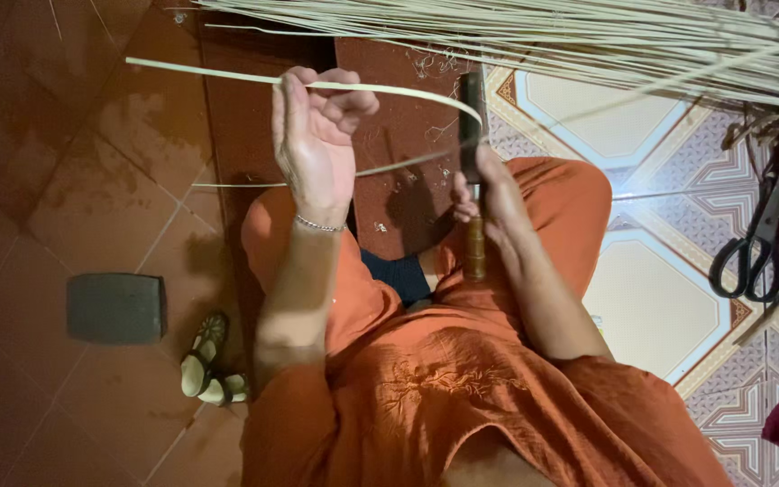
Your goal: The person sits on the floor and uses a knife to shave and split long bamboo strips. They then gather the strips, trim the ends with scissors, and tie them into a bundle using a thin strip of bamboo.
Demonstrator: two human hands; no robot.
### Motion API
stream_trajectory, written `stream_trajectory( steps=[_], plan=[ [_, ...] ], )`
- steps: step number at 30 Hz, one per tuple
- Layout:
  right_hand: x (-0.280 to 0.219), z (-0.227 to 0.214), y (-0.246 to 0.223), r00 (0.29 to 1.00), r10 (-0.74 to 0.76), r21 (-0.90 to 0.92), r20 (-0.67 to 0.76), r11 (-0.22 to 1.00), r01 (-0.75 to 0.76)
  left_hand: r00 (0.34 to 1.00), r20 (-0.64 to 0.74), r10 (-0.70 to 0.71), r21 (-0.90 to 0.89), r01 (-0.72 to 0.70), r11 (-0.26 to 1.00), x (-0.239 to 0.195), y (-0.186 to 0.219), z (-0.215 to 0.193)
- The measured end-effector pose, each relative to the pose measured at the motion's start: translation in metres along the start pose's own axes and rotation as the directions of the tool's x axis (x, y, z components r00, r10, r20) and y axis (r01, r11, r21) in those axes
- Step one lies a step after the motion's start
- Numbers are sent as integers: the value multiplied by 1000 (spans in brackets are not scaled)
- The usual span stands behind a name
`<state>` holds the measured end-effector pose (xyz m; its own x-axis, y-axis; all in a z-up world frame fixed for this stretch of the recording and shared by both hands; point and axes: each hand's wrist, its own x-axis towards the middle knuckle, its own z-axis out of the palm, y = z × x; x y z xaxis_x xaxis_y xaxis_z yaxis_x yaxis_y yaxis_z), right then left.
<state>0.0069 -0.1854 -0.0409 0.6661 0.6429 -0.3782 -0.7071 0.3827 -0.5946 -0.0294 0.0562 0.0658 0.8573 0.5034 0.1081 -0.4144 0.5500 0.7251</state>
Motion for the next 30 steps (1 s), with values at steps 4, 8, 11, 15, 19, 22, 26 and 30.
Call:
stream_trajectory(
  steps=[4, 8, 11, 15, 19, 22, 26, 30],
  plan=[
    [11, 13, 10, 987, 78, -31, -144, 996, -83, 998, 58, 18, -26, -16, 1000, -8, 7, 12],
    [15, 8, 19, 986, 62, -53, -152, 996, -71, 990, 141, 30, 39, -36, 999, -8, 4, 18],
    [24, 10, 23, 979, 42, -46, -198, 998, -52, 964, 265, 3, 344, -98, 934, -9, -20, 19],
    [28, 26, 32, 977, 8, -19, -215, 1000, -12, 935, 337, -112, 827, -238, 509, -19, -64, 14],
    [42, 36, 42, 954, -7, -45, -300, 999, -7, 893, 428, -139, 892, -392, 225, -23, -87, 1],
    [41, 35, 46, 975, -26, -81, -222, 997, 8, 851, 520, -64, 850, -510, 129, -19, -98, -5],
    [44, 25, 45, 975, -55, -92, -214, 995, 36, 894, 430, -127, 894, -401, 198, -22, -96, -6],
    [39, 18, 28, 980, -68, -100, -186, 994, 50, 898, 441, 3, 854, -420, 308, -23, -94, -10]
  ],
)
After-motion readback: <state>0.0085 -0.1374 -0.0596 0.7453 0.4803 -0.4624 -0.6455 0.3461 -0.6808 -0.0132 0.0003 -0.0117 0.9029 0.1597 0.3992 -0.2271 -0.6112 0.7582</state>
